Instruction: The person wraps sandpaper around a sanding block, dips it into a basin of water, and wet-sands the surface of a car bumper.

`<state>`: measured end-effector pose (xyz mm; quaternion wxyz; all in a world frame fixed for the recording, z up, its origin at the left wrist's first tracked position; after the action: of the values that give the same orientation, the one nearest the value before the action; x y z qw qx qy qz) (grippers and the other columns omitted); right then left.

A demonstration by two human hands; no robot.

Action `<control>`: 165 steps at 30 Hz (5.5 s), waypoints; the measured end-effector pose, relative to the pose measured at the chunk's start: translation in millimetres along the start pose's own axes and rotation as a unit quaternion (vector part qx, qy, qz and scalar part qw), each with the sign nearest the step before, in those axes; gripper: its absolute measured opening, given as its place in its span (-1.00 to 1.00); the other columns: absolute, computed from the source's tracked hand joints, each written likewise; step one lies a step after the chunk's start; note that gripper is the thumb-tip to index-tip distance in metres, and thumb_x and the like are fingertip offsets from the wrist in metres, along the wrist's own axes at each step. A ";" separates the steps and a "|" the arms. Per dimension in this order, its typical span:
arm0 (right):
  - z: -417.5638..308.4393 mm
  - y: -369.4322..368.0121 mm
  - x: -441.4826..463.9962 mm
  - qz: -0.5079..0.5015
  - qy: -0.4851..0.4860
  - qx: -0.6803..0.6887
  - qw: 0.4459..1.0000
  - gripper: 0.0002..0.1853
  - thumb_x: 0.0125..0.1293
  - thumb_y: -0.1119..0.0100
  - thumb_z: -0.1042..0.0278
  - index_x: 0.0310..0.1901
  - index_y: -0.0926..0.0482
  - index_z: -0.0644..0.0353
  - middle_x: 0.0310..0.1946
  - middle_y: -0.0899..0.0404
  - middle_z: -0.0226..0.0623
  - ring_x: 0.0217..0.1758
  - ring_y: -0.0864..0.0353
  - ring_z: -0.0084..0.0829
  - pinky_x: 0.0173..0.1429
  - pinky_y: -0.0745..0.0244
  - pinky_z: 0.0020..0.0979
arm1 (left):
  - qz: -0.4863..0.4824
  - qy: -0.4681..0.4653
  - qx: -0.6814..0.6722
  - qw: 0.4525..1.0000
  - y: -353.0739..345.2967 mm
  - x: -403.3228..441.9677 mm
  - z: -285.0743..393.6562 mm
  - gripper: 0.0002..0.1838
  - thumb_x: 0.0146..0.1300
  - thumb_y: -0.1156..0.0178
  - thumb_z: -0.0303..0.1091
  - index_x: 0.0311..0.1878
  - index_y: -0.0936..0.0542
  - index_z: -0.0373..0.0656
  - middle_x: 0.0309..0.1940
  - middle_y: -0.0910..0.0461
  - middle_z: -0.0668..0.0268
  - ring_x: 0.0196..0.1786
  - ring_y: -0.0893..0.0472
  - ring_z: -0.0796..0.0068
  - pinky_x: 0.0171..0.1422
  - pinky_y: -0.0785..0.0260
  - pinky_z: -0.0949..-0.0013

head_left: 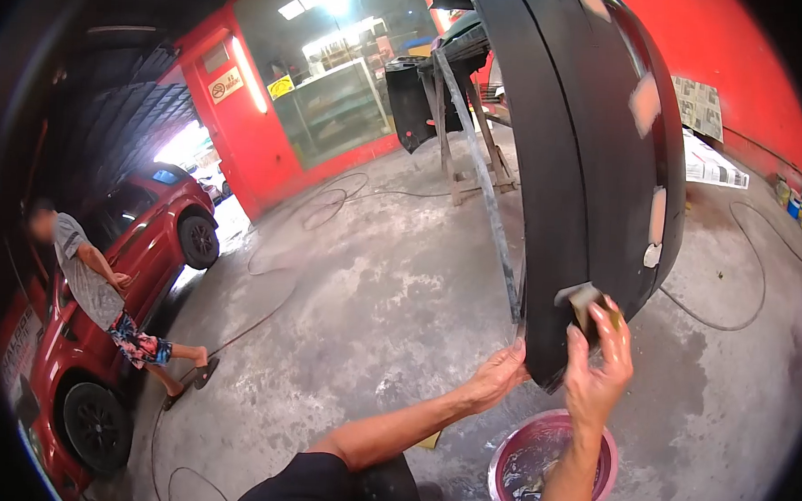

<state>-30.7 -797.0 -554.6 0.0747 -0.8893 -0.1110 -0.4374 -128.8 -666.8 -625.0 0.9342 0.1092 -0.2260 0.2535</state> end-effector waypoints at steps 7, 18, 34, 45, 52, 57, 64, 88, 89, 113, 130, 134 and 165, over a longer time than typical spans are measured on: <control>8.4 -32.2 -16.0 0.008 -0.043 -0.032 0.999 -0.59 0.13 -0.40 0.52 0.06 -0.66 0.20 0.06 -0.59 -0.10 0.07 -0.58 -0.14 0.15 -0.49 -0.23 | -0.037 0.235 0.019 0.971 7.7 -1.3 20.8 -0.46 0.54 0.14 -0.03 0.42 -0.24 -0.16 0.18 -0.46 0.39 0.21 -0.45 0.56 0.31 -0.34 0.37; 0.3 -36.8 -23.0 0.030 -0.042 -0.013 0.999 -0.62 0.09 -0.32 0.66 -0.01 -0.69 0.22 0.06 -0.60 -0.08 0.14 -0.56 -0.15 0.25 -0.46 -0.24 | -0.008 0.132 0.071 0.989 7.8 -4.9 -3.4 -0.54 0.54 0.13 0.01 0.17 -0.40 -0.21 -0.12 -0.47 0.42 -0.05 -0.45 0.66 0.07 -0.38 0.50; 1.0 -23.9 -23.5 -0.034 0.049 -0.019 0.998 -0.64 0.16 -0.29 0.66 0.02 -0.61 0.27 0.05 -0.58 -0.11 0.12 -0.56 -0.16 0.17 -0.47 -0.28 | 0.038 0.058 0.066 0.995 0.8 -9.9 -7.4 -0.57 0.54 0.13 0.04 -0.13 -0.40 -0.21 -0.45 -0.24 0.48 -0.33 -0.24 0.64 -0.25 -0.21 0.46; 15.6 -17.1 17.8 -0.058 0.062 -0.030 0.996 -0.62 0.09 -0.28 0.71 0.00 -0.60 0.25 0.07 -0.55 -0.01 0.12 -0.54 -0.04 0.20 -0.49 -0.17 | 0.075 0.051 0.126 0.988 -2.9 -13.7 -5.3 -0.53 0.54 0.13 0.03 -0.03 -0.42 -0.28 -0.47 -0.31 0.35 -0.33 -0.29 0.59 -0.23 -0.26 0.41; 35.6 -7.5 5.4 -0.041 0.087 -0.049 0.994 -0.59 0.12 -0.27 0.70 0.05 -0.59 0.22 0.09 -0.56 0.01 0.15 -0.54 -0.05 0.22 -0.49 -0.17 | 0.083 0.072 0.094 0.990 -7.8 -14.7 -5.5 -0.53 0.53 0.13 0.06 -0.13 -0.39 -0.25 -0.52 -0.23 0.31 -0.37 -0.25 0.60 -0.31 -0.23 0.37; 38.9 -2.9 -8.7 -0.062 0.067 -0.040 0.995 -0.58 0.12 -0.29 0.69 0.06 -0.59 0.24 0.09 -0.58 -0.06 0.16 -0.55 -0.11 0.17 -0.47 -0.21 | 0.075 0.030 0.141 0.987 -6.0 -12.6 -7.3 -0.50 0.53 0.14 0.09 -0.12 -0.39 -0.26 -0.54 -0.22 0.29 -0.39 -0.24 0.60 -0.33 -0.22 0.36; 19.9 -7.0 -3.3 -0.086 0.064 -0.049 0.993 -0.61 0.12 -0.30 0.68 0.03 -0.60 0.25 0.09 -0.58 -0.04 0.15 -0.54 -0.10 0.20 -0.46 -0.20 | 0.036 0.161 0.096 0.982 -3.4 -19.3 -13.2 -0.62 0.46 0.07 -0.47 0.27 -0.39 -0.42 0.19 -0.51 0.06 0.22 -0.52 0.29 0.36 -0.32 0.28; 5.3 -9.2 -4.9 -0.041 -0.001 -0.047 0.998 -0.69 0.27 -0.24 0.61 0.05 -0.56 0.37 -0.06 -0.49 -0.16 0.04 -0.51 -0.31 0.15 -0.45 -0.29 | 0.039 0.162 0.037 0.985 -7.1 -20.9 -15.1 -0.62 0.50 0.12 -0.47 0.32 -0.33 -0.38 0.21 -0.48 0.07 0.31 -0.45 0.31 0.46 -0.24 0.27; 8.9 -9.0 12.0 -0.015 -0.070 0.001 0.997 -0.68 0.24 -0.27 0.60 0.05 -0.57 0.35 -0.03 -0.50 -0.11 0.09 -0.51 -0.24 0.20 -0.42 -0.28 | 0.041 0.166 0.037 0.985 -7.9 -21.1 -15.7 -0.62 0.50 0.13 -0.47 0.31 -0.33 -0.38 0.21 -0.48 0.07 0.31 -0.45 0.30 0.46 -0.24 0.27; 13.9 -12.5 23.7 0.030 -0.122 0.002 0.992 -0.66 0.23 -0.33 0.51 0.06 -0.59 0.28 0.01 -0.54 -0.08 0.16 -0.53 -0.19 0.26 -0.39 -0.27 | -0.022 0.170 0.196 0.966 -11.4 -19.5 -0.5 -0.58 0.47 0.07 -0.49 0.34 -0.31 -0.40 0.22 -0.48 0.03 0.32 -0.46 0.29 0.44 -0.27 0.29; 19.3 -10.3 -11.1 -0.024 -0.015 -0.038 0.999 -0.65 0.24 -0.26 0.60 0.09 -0.59 0.35 0.05 -0.53 -0.10 0.10 -0.54 -0.24 0.21 -0.42 -0.28 | 0.063 0.085 0.094 0.990 -11.4 -16.7 -9.7 -0.57 0.52 0.15 -0.03 -0.05 -0.35 -0.31 -0.33 -0.26 0.23 -0.21 -0.29 0.50 -0.15 -0.24 0.32; 23.6 -8.1 8.1 -0.002 -0.081 -0.007 0.997 -0.66 0.21 -0.30 0.58 0.05 -0.60 0.34 0.07 -0.54 -0.05 0.18 -0.53 -0.18 0.29 -0.38 -0.29 | 0.034 0.176 0.049 0.983 -8.1 -19.9 -12.3 -0.57 0.46 0.02 -0.44 0.32 -0.33 -0.43 0.20 -0.51 0.05 0.25 -0.50 0.32 0.39 -0.31 0.31; 2.7 -20.9 19.6 -0.004 -0.043 0.010 0.999 -0.69 0.18 -0.31 0.61 0.00 -0.65 0.31 0.07 -0.58 -0.06 0.15 -0.56 -0.19 0.24 -0.45 -0.27 | 0.101 0.040 0.109 0.988 -12.9 -14.6 -2.8 -0.52 0.54 0.16 0.07 -0.15 -0.36 -0.26 -0.54 -0.21 0.21 -0.42 -0.22 0.55 -0.36 -0.23 0.30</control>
<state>-22.5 -773.7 -539.9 0.0775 -0.9062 -0.1221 -0.3974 -132.3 -683.1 -635.5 0.8947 0.1765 -0.1691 0.3738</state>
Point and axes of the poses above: each hand's wrist, its own x-axis towards the middle knuckle, its own y-axis out of the back of the hand, z = x × y, the point moved 4 cm from there along x, towards the middle knuckle
